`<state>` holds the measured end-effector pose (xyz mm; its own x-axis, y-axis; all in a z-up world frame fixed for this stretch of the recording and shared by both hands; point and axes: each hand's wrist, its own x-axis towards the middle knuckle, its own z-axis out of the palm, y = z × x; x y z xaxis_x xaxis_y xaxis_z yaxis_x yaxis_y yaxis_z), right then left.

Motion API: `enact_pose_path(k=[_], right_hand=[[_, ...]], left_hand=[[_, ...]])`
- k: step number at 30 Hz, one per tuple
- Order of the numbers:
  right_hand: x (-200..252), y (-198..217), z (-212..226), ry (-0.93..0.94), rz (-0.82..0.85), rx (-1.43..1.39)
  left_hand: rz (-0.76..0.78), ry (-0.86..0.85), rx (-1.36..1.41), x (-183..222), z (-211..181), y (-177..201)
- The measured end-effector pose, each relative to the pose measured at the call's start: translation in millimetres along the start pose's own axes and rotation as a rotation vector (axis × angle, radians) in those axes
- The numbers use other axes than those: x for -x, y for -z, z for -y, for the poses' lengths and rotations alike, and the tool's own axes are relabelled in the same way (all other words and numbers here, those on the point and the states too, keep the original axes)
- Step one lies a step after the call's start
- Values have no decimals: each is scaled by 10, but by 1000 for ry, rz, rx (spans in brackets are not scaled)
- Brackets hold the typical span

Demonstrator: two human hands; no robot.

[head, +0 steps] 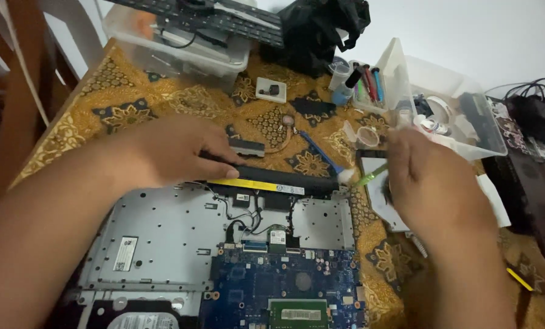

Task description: Disassembling internal components of a laptop, including removing the battery and cooling fan using a screwdriver.

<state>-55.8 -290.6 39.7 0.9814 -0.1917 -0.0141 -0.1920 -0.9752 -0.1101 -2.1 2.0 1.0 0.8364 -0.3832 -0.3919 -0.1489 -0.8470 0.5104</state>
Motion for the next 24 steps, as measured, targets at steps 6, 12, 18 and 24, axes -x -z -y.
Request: enact_pose_path(k=[6,12,18,24], right_hand=[[78,176,214,-242,129,139],[29,26,-177,18,216,-349],[53,27,-38,-155,164,-445],[90,-28,87,-111,92,-215]], left_hand=[[27,79,-45,110,-171,55],[27,41,-34,60,-109,32],[16,41,-37,50,-90,24],[33,40,-67,85,-138,42]])
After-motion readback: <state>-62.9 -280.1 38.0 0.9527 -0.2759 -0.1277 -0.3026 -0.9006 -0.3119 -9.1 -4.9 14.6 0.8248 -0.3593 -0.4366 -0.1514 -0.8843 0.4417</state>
